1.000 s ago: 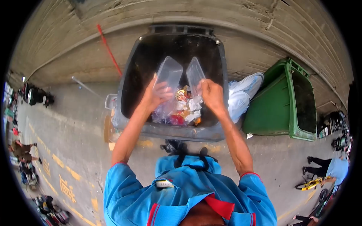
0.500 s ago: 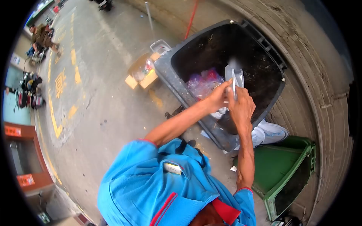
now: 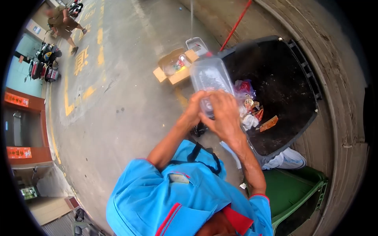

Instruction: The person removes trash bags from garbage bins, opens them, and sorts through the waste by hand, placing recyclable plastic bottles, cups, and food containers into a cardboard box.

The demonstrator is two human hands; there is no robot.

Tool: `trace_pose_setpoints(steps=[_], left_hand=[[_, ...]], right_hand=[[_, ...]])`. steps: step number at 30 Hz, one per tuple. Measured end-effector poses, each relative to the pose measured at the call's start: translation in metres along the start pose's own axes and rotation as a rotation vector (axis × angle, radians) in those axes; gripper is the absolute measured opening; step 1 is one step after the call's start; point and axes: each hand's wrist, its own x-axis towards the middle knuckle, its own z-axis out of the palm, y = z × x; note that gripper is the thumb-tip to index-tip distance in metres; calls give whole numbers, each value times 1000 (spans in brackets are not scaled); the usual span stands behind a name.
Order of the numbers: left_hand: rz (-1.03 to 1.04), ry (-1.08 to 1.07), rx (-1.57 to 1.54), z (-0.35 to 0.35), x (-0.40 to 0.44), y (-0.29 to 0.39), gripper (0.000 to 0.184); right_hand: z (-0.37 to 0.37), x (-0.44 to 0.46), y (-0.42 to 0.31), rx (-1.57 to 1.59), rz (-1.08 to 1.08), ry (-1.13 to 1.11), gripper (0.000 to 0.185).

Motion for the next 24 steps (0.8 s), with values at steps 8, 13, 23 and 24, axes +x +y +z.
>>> trace_pose_setpoints(steps=[8,13,23,24], left_hand=[[73,397,-42,-191,9,47,42],[-36,461,-91,-343,74,70,52],[-46,661,-388,-553,207,91,54],[-74,635,-385,-572,219,86,53]], right_hand=[[209,60,-33,304,40,-196,38],[360,120,-27,453,252,-345,35],[599,224,29,478,436,-414,33],[617,227,37,473,444,-435,33]])
